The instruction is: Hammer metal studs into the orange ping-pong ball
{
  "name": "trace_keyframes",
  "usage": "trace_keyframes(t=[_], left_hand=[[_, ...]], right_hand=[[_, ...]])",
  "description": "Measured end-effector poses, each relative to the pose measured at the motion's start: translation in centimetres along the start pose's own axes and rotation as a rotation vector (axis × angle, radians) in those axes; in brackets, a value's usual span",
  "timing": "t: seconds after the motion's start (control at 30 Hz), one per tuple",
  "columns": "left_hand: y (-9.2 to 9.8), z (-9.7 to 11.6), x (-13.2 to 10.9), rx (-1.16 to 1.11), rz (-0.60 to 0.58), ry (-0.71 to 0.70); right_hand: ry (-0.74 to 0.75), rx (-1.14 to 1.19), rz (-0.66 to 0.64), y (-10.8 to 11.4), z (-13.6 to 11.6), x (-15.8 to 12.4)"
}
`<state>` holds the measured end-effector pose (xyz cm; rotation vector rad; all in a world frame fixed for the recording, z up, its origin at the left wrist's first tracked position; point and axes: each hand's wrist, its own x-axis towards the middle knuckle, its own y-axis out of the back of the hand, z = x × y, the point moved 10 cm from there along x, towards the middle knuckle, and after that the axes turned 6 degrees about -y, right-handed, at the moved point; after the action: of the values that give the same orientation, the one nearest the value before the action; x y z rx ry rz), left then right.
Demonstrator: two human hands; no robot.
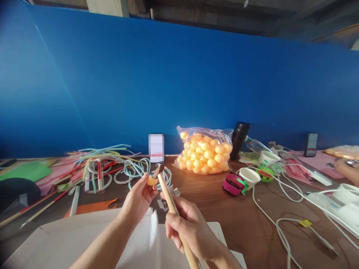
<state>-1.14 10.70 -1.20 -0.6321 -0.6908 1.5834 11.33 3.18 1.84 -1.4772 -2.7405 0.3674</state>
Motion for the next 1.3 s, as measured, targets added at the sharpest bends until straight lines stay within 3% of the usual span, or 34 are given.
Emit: trace_keyframes(t=[0.2, 0.6, 0.8, 1.07, 1.3], left_hand=[[-0.1, 0.0, -0.1, 0.016, -0.009, -0.006], [-0.2, -0.1, -0.1, -0.028, -0.019, 0.006], [-1.9, -0.3, -0.8, -0.169, -0.133, 0.124], [-2.3, -0.3, -0.9, -0.273, -0.178, 0.151], [-1.8, -0.7, -0.8, -0.193, -0.151, 0.142]], right_hand=[[0.039, 0.014, 0.004, 0.0, -0.5, -0.1], [-0.032, 0.003, -0.004, 0.0, 0.5, 0.0], [0.122, 0.064, -0.001, 0.1, -1.3, -0.6], [0.089, 0.031, -0.044, -0.9, -1.1, -0.9], [0.058, -0.012, -0.057, -1.3, -0.7, -0.9]])
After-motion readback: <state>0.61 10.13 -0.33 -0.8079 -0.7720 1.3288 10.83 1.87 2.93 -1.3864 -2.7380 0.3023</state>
